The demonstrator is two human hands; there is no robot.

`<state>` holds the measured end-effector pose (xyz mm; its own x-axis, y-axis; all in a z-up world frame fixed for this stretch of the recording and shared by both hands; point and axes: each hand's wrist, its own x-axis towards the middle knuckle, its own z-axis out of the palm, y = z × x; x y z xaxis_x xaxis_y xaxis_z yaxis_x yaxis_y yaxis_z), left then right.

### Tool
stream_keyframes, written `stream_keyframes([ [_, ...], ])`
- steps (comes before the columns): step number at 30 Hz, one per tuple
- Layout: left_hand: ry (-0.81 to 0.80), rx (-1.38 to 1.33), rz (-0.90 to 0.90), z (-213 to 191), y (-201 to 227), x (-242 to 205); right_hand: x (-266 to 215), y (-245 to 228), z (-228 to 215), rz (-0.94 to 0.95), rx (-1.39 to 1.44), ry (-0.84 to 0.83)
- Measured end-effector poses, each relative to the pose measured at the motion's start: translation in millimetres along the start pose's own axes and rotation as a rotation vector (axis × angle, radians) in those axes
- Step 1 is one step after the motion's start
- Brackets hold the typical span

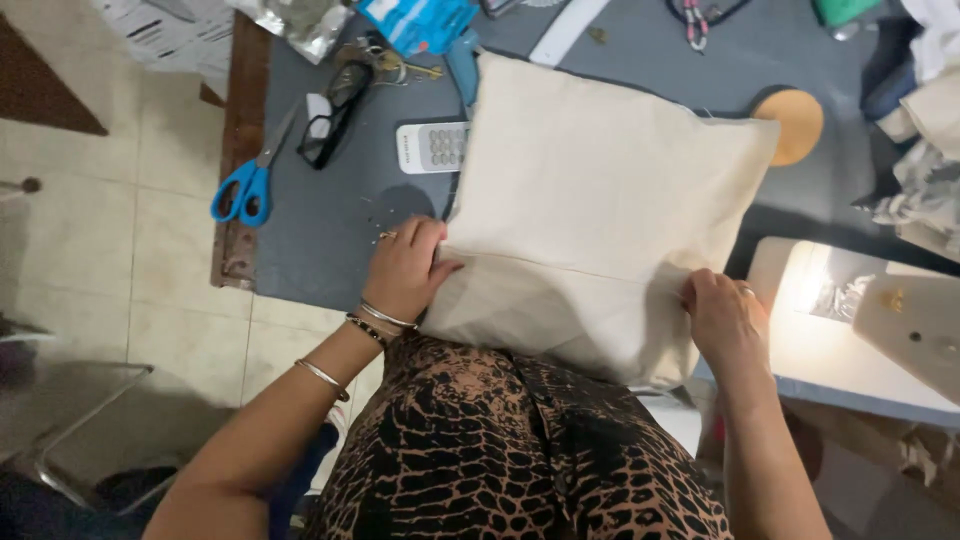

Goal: Measuring, folding, and cutting fabric to prepare for sewing a pillowcase

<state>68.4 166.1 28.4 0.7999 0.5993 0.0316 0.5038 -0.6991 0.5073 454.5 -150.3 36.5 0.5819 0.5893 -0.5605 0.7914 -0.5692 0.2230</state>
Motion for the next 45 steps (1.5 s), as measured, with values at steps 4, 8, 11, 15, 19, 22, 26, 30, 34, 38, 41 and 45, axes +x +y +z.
stream_keyframes([
  [4, -0.014, -0.335, -0.344, -22.8, 8.9, -14.6, -33.5, -86.2, -63.7, -0.12, -0.018, 0.327],
  [8, -0.058, -0.557, -0.389, -1.1, -7.7, -7.3, -39.1, -197.9, -123.8, -0.542, 0.813, 0.356],
  [11, -0.126, -0.507, -0.4, 2.7, -10.8, 1.2, -22.2, -250.8, -136.8, -0.713, 0.954, 0.306],
  [15, -0.136, -0.409, -0.417, 4.0, -5.8, 6.3, -5.7, -283.2, -152.7, -0.988, 0.873, 0.318],
  [19, -0.111, -0.37, -0.432, 11.5, -4.3, 1.4, 2.5, -294.2, -155.4, -1.018, 0.828, 0.375],
  [22, -0.127, -0.373, -0.437, 2.1, 1.5, -1.0, 0.8, -289.0, -159.6, -1.024, 0.703, 0.473],
  [26, -0.159, -0.371, -0.428, -2.3, 3.7, -2.0, -4.4, -271.5, -152.6, -0.89, 0.433, 0.65],
  [30, -0.149, -0.389, -0.417, -15.0, 12.1, -3.9, -22.8, -256.6, -155.5, -0.832, 0.559, 0.588],
  [34, 0.243, -0.393, -0.159, -3.7, 16.5, -9.9, -33.4, -260.3, -160.0, -0.81, 0.749, 0.477],
  [38, 0.369, -0.375, -0.135, -1.2, 15.8, -11.8, -30.1, -276.4, -192.0, -0.849, 0.891, 0.385],
  [41, 0.406, -0.417, -0.152, -12.1, 12.2, -9.7, -8.8, -293.1, -213.0, -0.816, 0.582, 0.444],
  [45, 0.403, -0.465, -0.241, -16.8, 11.0, -17.6, 37.6, -312.8, -195.3, -0.731, -0.013, 0.455],
])
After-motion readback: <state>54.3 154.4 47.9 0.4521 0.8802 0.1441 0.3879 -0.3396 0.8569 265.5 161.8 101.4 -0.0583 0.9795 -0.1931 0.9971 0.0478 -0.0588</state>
